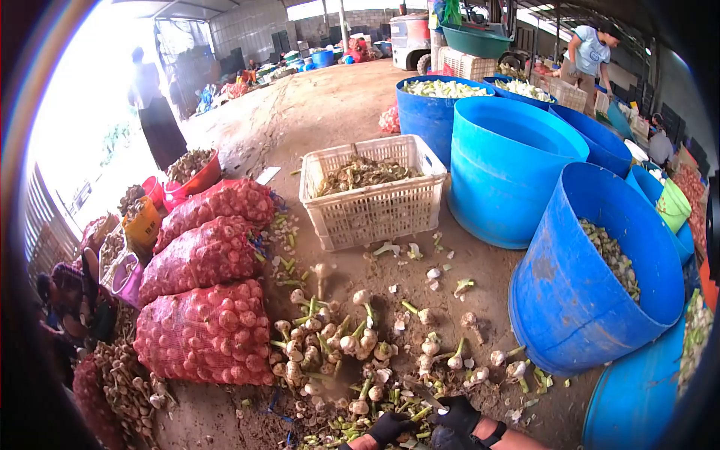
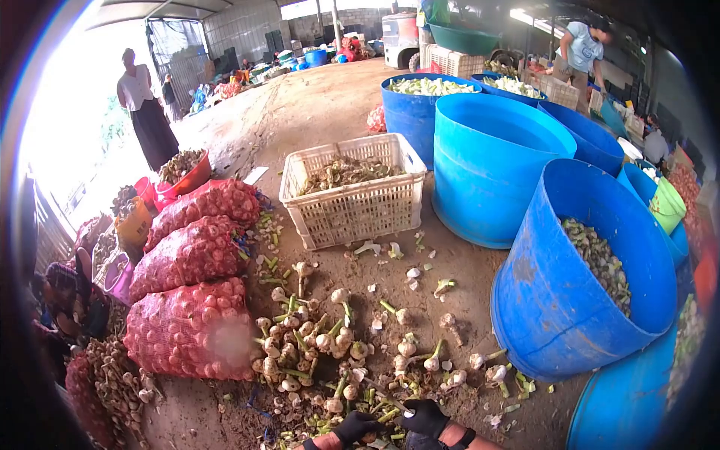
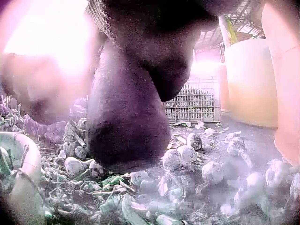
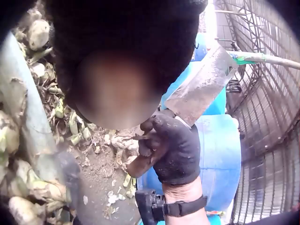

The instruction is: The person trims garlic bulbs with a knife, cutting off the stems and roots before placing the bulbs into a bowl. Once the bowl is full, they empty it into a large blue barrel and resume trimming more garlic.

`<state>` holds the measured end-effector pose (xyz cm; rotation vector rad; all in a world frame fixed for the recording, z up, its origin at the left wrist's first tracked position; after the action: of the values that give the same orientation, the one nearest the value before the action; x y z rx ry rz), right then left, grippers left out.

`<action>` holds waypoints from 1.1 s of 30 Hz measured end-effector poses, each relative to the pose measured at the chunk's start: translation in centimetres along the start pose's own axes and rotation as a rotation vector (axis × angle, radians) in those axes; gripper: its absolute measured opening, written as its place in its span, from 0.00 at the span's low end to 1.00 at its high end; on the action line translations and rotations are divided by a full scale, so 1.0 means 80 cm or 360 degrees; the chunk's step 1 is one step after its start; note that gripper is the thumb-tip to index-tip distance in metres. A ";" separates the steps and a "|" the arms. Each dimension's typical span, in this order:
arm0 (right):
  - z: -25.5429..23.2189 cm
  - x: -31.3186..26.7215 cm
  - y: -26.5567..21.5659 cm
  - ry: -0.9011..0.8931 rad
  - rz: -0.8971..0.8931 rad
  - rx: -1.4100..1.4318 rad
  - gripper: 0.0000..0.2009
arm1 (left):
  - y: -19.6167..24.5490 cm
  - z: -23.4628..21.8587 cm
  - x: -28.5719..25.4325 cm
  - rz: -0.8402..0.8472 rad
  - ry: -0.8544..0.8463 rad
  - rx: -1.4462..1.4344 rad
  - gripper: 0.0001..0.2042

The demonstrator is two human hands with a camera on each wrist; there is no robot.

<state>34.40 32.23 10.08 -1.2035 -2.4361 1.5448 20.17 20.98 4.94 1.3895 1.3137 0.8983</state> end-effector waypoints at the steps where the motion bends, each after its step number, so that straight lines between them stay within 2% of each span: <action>1: 0.005 -0.001 0.003 -0.0078 0.0059 -0.0035 0.17 | -0.009 0.001 -0.001 -0.0181 -0.0015 -0.0049 0.11; 2: 0.006 -0.003 0.003 -0.0079 0.0060 -0.0035 0.17 | -0.018 0.002 -0.003 -0.0360 -0.0027 -0.0096 0.11; 3: 0.008 -0.006 0.002 -0.0089 0.0058 0.0118 0.17 | -0.027 0.004 -0.003 -0.0360 -0.0024 -0.0097 0.11; 5: 0.013 -0.005 0.007 -0.0104 0.0052 0.0266 0.18 | -0.030 0.001 -0.001 -0.0134 0.0002 0.0193 0.12; 7: 0.025 -0.001 0.015 -0.0261 0.0097 0.0232 0.19 | -0.029 0.001 -0.001 -0.0128 0.0037 0.0159 0.12; 9: 0.027 -0.004 0.013 -0.0291 0.0154 0.0178 0.19 | -0.018 -0.001 0.000 -0.0119 0.0078 0.0121 0.13; 11: 0.027 -0.003 0.013 -0.0316 0.0209 0.0124 0.19 | -0.013 -0.003 0.000 -0.0287 0.0105 0.0059 0.10; 12: 0.031 -0.002 0.019 -0.0390 0.0313 0.0159 0.20 | -0.005 -0.005 0.001 -0.0287 0.0114 0.0055 0.10; 13: 0.037 -0.003 0.026 -0.0463 0.0420 0.0196 0.21 | -0.001 -0.007 0.000 -0.0423 0.0151 0.0019 0.07; 14: 0.042 0.000 0.033 -0.0468 0.0420 0.0191 0.21 | 0.009 -0.012 -0.002 -0.0559 0.0186 -0.0016 0.05; 15: 0.049 0.005 0.040 -0.0436 0.0385 0.0356 0.20 | 0.026 -0.017 -0.001 -0.0560 0.0190 -0.0018 0.05; 17: 0.063 -0.001 0.055 -0.0403 0.0351 0.0520 0.19 | 0.044 -0.025 -0.012 -0.1001 0.0434 -0.0581 0.06; 19: 0.079 -0.014 0.071 -0.0556 0.0330 0.0026 0.21 | 0.048 -0.050 -0.007 -0.0442 0.0519 -0.0843 0.09; 20: 0.084 -0.017 0.076 -0.0635 0.0314 -0.0224 0.22 | 0.076 -0.063 -0.007 -0.0227 0.0447 -0.0650 0.12; 21: 0.084 -0.016 0.080 -0.0643 0.0311 -0.0227 0.22 | 0.066 -0.058 -0.015 -0.0230 0.0455 -0.0652 0.12; 23: 0.075 -0.015 0.080 -0.0611 0.0427 -0.0046 0.23 | 0.079 -0.021 -0.025 -0.0350 -0.0341 -0.0854 0.20; 24: 0.068 -0.015 0.080 -0.0589 0.0489 0.0047 0.23 | 0.126 -0.032 -0.030 0.0978 -0.0387 0.0010 0.21; 25: 0.064 -0.016 0.080 -0.0567 0.0551 0.0144 0.23 | 0.106 -0.033 -0.033 0.0975 -0.0395 0.0005 0.21; 27: 0.060 -0.016 0.081 -0.0520 0.0663 0.0341 0.23 | 0.024 -0.050 -0.027 0.0327 -0.0229 -0.0211 0.18; 28: 0.059 -0.013 0.081 -0.0454 0.0626 0.0360 0.23 | 0.009 -0.076 -0.015 -0.0316 -0.0355 0.0534 0.23; 29: 0.057 -0.011 0.072 -0.0453 0.0623 0.0361 0.23 | 0.016 -0.101 -0.009 -0.0443 -0.0081 0.0767 0.26; 30: 0.052 -0.008 0.064 -0.0478 0.0724 0.0399 0.23 | -0.002 -0.118 0.005 -0.0663 -0.0042 0.1228 0.26; 31: 0.051 -0.010 0.061 -0.0508 0.0832 0.0441 0.24 | -0.053 -0.111 0.007 -0.0558 -0.0092 0.1235 0.25; 32: 0.065 0.004 0.093 -0.0373 0.0565 0.0372 0.22 | -0.054 -0.110 0.010 -0.0633 -0.0102 0.1284 0.24; 33: 0.075 0.008 0.116 -0.0376 0.0574 0.0365 0.22 | -0.054 -0.108 0.014 -0.0709 -0.0111 0.1333 0.24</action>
<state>37.12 30.00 -0.44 -1.5558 -2.1662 2.1055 10.94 23.15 2.75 1.5993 1.9520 -0.0368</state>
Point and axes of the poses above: each hand's wrist, its own x-axis towards the middle knuckle, its own z-axis out of the palm, y = z × x, the point moved 5 cm from there along x, towards the middle knuckle, and after that the axes turned 6 degrees about z, right-handed, at the moved point
